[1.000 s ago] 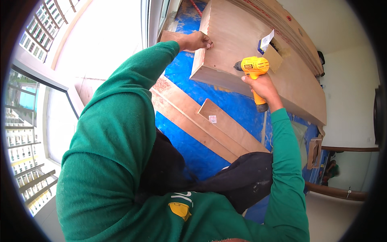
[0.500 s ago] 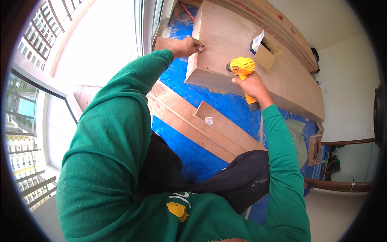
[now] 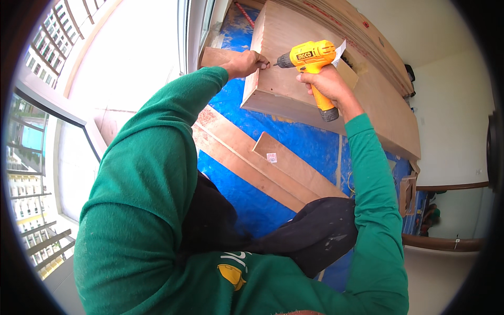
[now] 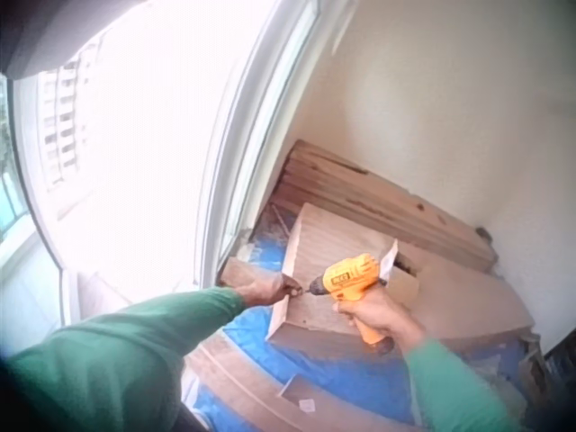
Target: The person uses a cordless drill to fasten screws into wooden panels, assembling a piece of furniture. They handle screws and a drill, positioning panels and securing them together.
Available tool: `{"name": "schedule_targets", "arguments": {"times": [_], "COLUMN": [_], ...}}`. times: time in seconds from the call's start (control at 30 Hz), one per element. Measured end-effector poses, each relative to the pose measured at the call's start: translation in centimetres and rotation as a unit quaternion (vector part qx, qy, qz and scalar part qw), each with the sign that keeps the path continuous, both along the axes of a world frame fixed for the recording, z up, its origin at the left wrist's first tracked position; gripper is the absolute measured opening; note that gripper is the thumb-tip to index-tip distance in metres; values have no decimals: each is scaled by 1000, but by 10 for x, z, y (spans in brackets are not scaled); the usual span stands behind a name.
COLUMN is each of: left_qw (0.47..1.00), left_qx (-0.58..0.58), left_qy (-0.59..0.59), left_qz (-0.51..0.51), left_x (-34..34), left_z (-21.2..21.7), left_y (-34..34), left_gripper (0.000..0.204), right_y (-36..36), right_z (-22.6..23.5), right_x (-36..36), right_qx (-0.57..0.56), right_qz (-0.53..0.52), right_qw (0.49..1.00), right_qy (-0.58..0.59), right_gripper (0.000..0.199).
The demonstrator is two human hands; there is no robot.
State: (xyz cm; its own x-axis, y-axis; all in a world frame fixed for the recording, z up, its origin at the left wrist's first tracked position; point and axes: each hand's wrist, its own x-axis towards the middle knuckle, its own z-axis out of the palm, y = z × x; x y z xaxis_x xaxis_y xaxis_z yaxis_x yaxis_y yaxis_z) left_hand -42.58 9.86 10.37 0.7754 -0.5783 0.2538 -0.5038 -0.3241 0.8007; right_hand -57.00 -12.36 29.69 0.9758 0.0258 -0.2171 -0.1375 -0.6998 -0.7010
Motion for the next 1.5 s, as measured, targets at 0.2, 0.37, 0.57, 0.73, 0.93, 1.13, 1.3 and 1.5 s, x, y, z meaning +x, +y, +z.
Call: {"name": "schedule_targets", "arguments": {"times": [0.2, 0.37, 0.57, 0.73, 0.93, 1.13, 1.3, 1.5], "left_qw": [1000, 999, 1000, 1000, 1000, 1000, 1000, 999], "left_qx": [3, 23, -13, -6, -13, -10, -7, 3], "left_qy": [-16, 23, 2, 4, -11, -5, -5, -40], "left_qz": [5, 13, -2, 6, -14, -1, -3, 0], "left_x": [-10, -12, -4, -1, 1, -1, 0, 0], "left_z": [9, 12, -2, -8, -6, -8, -6, -3], "left_y": [2, 3, 3, 1, 1, 1, 1, 1], "left_gripper": [24, 24, 22, 21, 22, 22, 22, 24], "right_y": [12, 15, 14, 12, 12, 13, 12, 12], "right_z": [-3, -5, -3, -2, 0, 4, 6, -6], "right_x": [24, 27, 29, 32, 34, 33, 35, 39], "right_qx": [-28, -26, -11, -13, -13, -20, -28, -55], "right_qz": [17, 16, 22, 22, 25, 45, 40, 29], "right_qw": [999, 999, 1000, 1000, 999, 998, 998, 996], "right_qy": [40, 23, 7, 16, 29, 32, 50, 67], "right_gripper": [31, 29, 29, 30, 28, 25, 26, 28]}}
